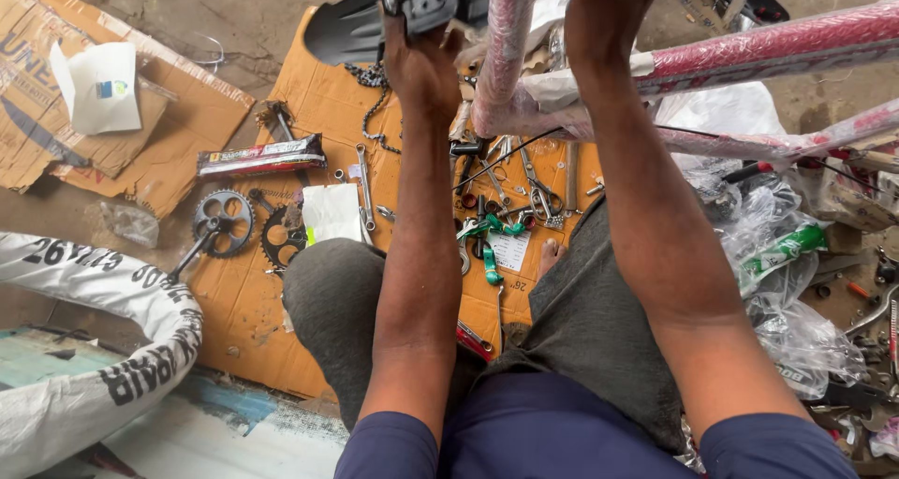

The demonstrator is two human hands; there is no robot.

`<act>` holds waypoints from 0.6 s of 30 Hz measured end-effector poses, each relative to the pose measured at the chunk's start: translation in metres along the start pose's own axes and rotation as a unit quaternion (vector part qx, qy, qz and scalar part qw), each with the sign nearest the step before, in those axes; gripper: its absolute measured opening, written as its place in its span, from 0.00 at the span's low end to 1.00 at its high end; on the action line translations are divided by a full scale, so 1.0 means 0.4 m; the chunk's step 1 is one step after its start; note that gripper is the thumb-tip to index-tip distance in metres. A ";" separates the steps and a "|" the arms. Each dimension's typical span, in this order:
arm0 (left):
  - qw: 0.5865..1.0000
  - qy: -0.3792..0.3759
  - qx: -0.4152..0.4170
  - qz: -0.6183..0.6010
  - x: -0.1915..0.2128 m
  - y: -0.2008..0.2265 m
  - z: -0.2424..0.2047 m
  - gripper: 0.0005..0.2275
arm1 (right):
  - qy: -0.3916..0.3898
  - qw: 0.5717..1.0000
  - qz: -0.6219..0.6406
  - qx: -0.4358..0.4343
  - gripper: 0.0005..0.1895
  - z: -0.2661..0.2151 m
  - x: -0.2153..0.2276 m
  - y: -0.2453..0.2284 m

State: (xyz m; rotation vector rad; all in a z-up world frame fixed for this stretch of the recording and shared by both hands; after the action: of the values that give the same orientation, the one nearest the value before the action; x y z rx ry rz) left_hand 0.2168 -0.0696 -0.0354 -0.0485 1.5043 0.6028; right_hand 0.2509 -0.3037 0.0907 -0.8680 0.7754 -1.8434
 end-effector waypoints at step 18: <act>0.958 0.176 0.062 0.219 0.095 -0.141 -0.089 0.27 | -0.107 0.950 0.072 -0.285 0.23 -0.139 0.148 -0.082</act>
State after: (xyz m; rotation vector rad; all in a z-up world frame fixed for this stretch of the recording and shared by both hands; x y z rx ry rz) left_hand 0.2049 -0.1187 -0.0934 0.2984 1.9154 0.8851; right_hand 0.1708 -0.3374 0.1005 -1.3114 1.2232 -1.3761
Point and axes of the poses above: each hand's wrist, its own z-axis towards the middle knuckle, its own x-axis out of the back of the hand, y = z × x, the point moved 6 cm from there along z, towards the middle knuckle, and after that the axes turned 2 degrees about -x, right-handed, at the moved point
